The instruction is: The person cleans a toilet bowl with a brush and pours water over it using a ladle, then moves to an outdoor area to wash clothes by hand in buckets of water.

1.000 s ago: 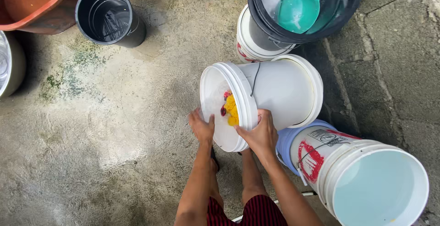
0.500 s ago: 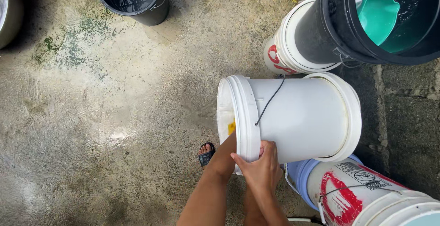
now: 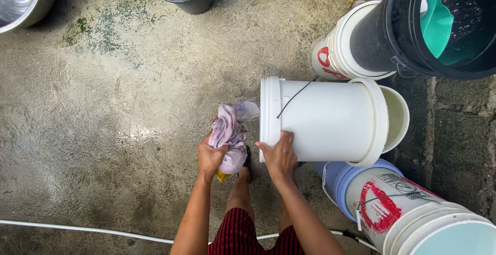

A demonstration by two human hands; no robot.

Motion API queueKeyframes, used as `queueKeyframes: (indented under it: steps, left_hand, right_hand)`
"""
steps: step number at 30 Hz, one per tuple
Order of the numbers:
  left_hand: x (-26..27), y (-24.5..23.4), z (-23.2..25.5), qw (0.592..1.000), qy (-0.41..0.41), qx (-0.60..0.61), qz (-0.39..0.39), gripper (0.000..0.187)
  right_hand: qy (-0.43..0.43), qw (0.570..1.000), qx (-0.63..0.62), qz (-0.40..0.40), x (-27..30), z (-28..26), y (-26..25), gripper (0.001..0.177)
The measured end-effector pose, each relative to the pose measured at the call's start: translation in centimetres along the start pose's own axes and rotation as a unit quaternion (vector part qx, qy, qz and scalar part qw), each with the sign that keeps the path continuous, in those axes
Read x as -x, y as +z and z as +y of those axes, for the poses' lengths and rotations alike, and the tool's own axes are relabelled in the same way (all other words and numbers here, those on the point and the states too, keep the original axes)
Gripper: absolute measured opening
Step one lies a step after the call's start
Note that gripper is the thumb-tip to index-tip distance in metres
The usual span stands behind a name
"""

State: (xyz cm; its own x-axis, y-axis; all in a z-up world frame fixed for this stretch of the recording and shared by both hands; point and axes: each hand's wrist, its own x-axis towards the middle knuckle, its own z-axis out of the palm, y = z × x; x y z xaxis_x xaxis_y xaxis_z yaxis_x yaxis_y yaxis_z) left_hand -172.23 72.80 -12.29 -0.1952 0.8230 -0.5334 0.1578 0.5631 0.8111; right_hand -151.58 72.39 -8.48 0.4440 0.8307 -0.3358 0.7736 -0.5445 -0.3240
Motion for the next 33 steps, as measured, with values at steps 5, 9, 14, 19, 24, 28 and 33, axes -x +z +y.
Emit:
queueKeyframes:
  steps: [5,9,14,19,24,28,33]
  left_hand:
    - [1.8,-8.5,-1.0,0.993,-0.039,-0.001,0.108,0.041]
    - [2.6,-12.7,-3.5,0.984,-0.013,0.045,0.170,0.039]
    - [3.3,-16.5,-5.8,0.961,0.015,0.119,0.249,0.040]
    - [4.7,-17.8,-5.5,0.950,0.027,0.156,0.268,0.041]
    - [5.9,-16.5,-5.6,0.948,0.013,0.187,0.256,0.041]
    - [6.4,-14.6,-5.3,0.952,0.008,0.179,0.249,0.043]
    - [6.6,-12.5,-3.8,0.951,-0.031,0.187,0.243,0.047]
  right_hand:
    - [0.007,1.000,0.005,0.010,-0.6,-1.4,3.8,0.082]
    - [-0.019,1.000,0.018,0.014,-0.3,-1.7,6.4,0.077]
    - [-0.035,0.998,0.040,0.027,-0.6,-1.6,7.9,0.078]
    - [-0.033,0.998,0.052,0.033,-1.5,-1.2,7.7,0.081]
    - [-0.036,0.997,0.054,0.047,-1.6,-0.8,7.2,0.082]
    - [-0.028,0.998,0.053,0.025,-1.4,-1.0,6.5,0.080]
    - [-0.001,0.998,0.056,-0.022,-1.9,-1.3,1.5,0.084]
